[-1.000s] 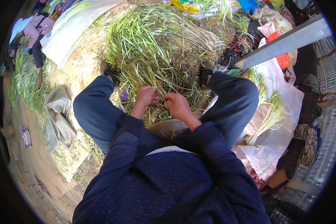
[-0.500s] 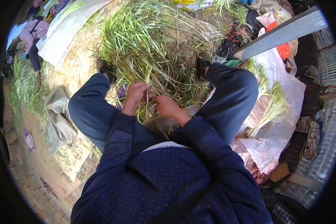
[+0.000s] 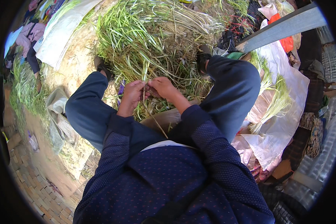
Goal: The person sits on the ground and sorts long green vegetables by hand, separating individual stalks from a large pile and arranging them into smaller bundles. The person repeatedly picks up stalks, aligns them, and places them aside.
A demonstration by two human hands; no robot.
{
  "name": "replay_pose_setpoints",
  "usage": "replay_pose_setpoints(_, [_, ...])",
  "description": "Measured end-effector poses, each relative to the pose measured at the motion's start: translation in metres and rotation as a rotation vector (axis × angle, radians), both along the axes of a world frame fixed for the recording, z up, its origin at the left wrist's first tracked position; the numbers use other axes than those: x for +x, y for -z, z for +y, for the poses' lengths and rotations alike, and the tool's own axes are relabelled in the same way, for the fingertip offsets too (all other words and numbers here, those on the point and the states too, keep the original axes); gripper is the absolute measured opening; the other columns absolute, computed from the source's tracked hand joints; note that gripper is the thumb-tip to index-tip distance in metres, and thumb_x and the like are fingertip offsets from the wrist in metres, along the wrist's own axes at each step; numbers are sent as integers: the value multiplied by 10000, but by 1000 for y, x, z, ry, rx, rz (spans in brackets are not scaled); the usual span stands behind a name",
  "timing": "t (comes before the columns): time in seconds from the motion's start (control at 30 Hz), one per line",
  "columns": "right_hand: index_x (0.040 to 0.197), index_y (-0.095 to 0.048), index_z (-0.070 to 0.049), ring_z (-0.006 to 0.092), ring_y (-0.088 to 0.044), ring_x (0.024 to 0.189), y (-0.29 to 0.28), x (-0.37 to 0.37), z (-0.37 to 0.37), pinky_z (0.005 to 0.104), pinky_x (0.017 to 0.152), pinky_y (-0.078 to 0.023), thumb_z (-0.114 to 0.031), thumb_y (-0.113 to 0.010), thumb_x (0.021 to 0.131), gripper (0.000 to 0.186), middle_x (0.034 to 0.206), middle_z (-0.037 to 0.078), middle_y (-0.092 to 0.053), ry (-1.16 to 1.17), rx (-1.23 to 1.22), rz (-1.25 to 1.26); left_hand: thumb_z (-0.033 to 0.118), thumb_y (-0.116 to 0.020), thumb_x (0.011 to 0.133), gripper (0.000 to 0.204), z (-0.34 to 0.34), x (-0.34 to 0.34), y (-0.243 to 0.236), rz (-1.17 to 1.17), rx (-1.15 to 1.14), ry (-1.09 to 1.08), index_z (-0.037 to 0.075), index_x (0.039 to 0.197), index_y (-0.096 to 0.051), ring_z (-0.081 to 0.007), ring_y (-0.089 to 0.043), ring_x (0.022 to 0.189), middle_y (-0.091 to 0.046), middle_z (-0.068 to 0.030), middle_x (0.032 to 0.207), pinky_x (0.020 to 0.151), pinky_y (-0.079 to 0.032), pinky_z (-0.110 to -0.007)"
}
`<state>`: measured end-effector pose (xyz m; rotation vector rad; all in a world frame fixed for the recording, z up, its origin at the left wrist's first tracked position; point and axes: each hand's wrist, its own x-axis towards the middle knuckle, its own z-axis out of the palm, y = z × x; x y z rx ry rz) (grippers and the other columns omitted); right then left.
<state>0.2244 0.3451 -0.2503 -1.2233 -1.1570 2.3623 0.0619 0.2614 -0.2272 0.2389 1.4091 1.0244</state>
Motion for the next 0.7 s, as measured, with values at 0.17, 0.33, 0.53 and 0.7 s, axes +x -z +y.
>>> replay_pose_setpoints(0.17, [813, -651, -28, 99, -480, 492, 3, -14, -1, 280, 436, -346, -179, -658, 955, 208, 655, 13, -587, 165, 17, -45, 212, -592, 1000, 188, 3, 3, -2, 24, -30, 30, 53, 1079, -656, -166, -684, 640, -706, -61, 852, 558, -558, -290])
replay_pose_setpoints(0.33, [822, -676, -38, 84, -509, 560, 10, -15, 5, 277, 487, -381, -127, -679, 917, 130, 682, -7, -594, 223, 86, -9, 198, -607, 990, 179, 5, 8, -2, 35, -44, 84, 47, 1071, -660, -189, -684, 629, -703, -68, 820, 548, -558, -307])
replay_pose_setpoints(0.53, [821, -667, -62, 66, -511, 600, 13, -21, 5, 244, 536, -394, -97, -672, 905, 91, 714, -28, -604, 221, 102, 88, 185, -613, 983, 180, 5, 8, -2, 24, -26, 26, 21, 1037, -663, -189, -680, 612, -696, -76, 800, 522, -548, -299])
replay_pose_setpoints(0.7, [757, -651, -2, 129, -502, 588, 13, -19, 1, 321, 560, -400, -78, -670, 836, 111, 623, 40, -572, 186, 503, -171, 170, -603, 982, 164, 8, 17, -8, 102, 11, -25, 18, 1007, -662, -182, -673, 600, -693, -77, 798, 515, -547, -297])
